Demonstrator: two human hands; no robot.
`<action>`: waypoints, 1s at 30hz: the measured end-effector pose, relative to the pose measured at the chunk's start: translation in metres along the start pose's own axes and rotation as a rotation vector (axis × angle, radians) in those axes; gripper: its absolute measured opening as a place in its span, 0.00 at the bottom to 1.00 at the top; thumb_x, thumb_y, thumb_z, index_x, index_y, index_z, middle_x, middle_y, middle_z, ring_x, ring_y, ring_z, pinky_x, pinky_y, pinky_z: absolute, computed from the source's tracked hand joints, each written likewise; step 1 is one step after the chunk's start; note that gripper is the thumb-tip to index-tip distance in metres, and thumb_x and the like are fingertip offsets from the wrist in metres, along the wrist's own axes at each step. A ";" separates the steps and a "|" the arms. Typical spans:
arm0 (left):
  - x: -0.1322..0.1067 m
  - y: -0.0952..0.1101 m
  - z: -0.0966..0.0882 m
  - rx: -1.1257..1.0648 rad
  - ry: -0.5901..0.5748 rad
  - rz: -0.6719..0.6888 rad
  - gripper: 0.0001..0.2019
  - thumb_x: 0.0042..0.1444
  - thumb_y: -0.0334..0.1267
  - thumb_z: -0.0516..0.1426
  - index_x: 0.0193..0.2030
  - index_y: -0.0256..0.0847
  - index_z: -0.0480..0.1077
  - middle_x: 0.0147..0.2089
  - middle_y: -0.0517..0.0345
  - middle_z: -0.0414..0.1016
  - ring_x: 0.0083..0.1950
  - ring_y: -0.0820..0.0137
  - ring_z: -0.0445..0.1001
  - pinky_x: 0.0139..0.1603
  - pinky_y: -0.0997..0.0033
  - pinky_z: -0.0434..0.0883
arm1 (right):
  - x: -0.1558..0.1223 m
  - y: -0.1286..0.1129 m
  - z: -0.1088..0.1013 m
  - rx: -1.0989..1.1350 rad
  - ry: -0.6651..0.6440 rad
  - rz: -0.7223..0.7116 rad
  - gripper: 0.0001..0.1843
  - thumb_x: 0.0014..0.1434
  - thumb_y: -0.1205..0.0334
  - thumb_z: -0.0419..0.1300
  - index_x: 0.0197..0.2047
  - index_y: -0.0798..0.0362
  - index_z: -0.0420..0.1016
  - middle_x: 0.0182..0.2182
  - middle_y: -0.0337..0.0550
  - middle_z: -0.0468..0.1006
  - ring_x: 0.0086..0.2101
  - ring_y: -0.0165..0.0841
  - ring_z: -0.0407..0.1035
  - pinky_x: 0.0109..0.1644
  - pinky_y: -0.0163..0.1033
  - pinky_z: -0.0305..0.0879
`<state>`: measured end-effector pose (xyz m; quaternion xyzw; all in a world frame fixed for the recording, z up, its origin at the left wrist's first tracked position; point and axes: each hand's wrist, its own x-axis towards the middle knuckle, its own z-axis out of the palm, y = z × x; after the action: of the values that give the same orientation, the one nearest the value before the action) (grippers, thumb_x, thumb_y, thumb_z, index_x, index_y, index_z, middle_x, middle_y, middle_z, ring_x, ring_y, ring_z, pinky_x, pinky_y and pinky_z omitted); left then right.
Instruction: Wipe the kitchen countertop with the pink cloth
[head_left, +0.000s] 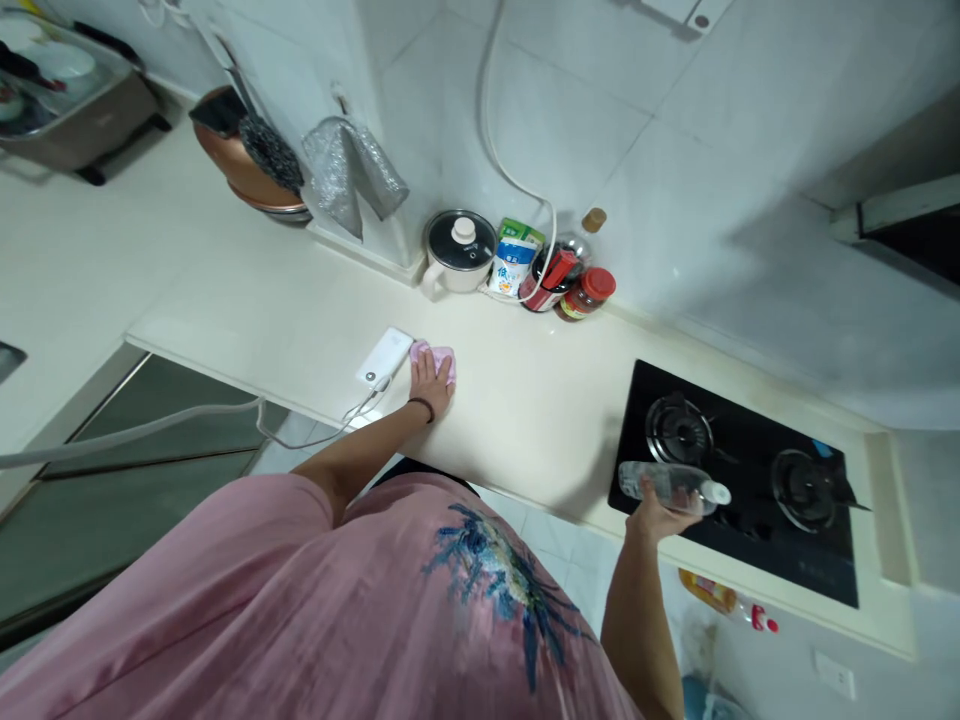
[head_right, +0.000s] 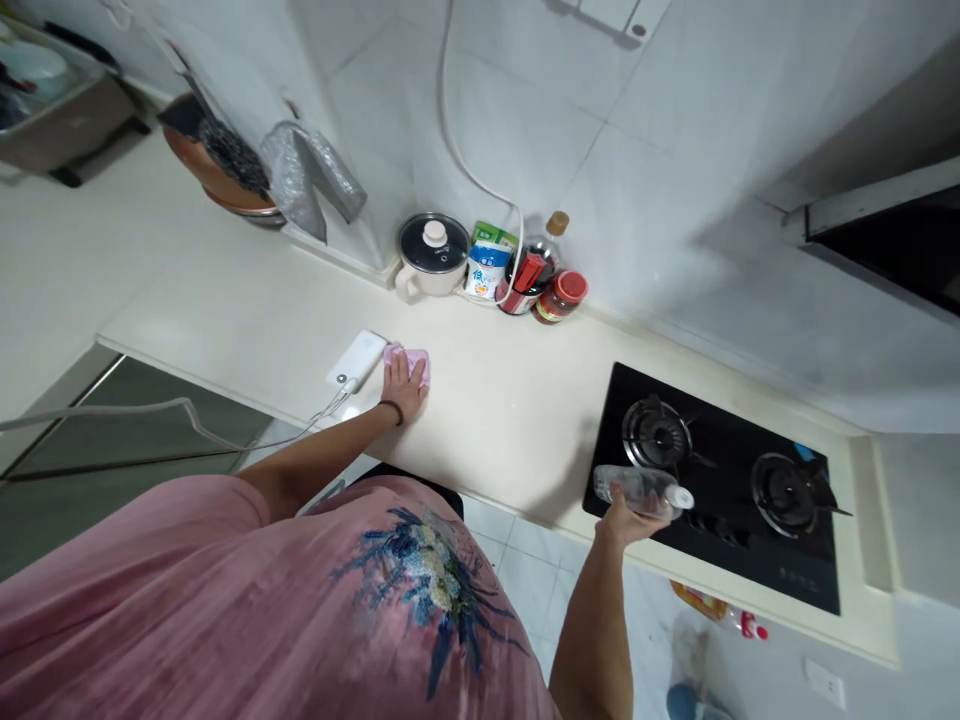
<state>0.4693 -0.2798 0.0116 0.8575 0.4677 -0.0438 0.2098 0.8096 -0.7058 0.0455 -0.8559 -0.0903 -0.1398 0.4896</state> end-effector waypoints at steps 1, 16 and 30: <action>0.012 0.011 -0.001 -0.005 -0.012 -0.021 0.38 0.74 0.46 0.50 0.86 0.33 0.48 0.88 0.36 0.28 0.87 0.39 0.26 0.83 0.31 0.36 | 0.003 0.009 -0.009 -0.024 0.048 0.024 0.57 0.52 0.32 0.72 0.74 0.44 0.50 0.67 0.64 0.64 0.67 0.62 0.66 0.64 0.76 0.70; -0.056 0.162 0.095 0.010 -0.285 0.794 0.37 0.69 0.43 0.58 0.83 0.44 0.59 0.88 0.43 0.38 0.88 0.48 0.38 0.85 0.40 0.43 | -0.106 0.022 -0.009 -0.450 -0.112 0.186 0.52 0.68 0.35 0.52 0.81 0.62 0.48 0.74 0.75 0.56 0.76 0.62 0.51 0.77 0.75 0.51; 0.117 0.097 -0.032 -0.029 0.092 0.231 0.24 0.74 0.45 0.63 0.71 0.38 0.69 0.69 0.43 0.72 0.63 0.59 0.77 0.64 0.44 0.77 | -0.132 -0.009 0.040 -0.605 -0.230 -0.089 0.38 0.74 0.44 0.49 0.76 0.61 0.65 0.70 0.76 0.66 0.73 0.63 0.55 0.72 0.77 0.56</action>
<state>0.6104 -0.2212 0.0394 0.9037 0.3754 0.0270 0.2043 0.6886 -0.6691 -0.0093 -0.9680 -0.1368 -0.0840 0.1930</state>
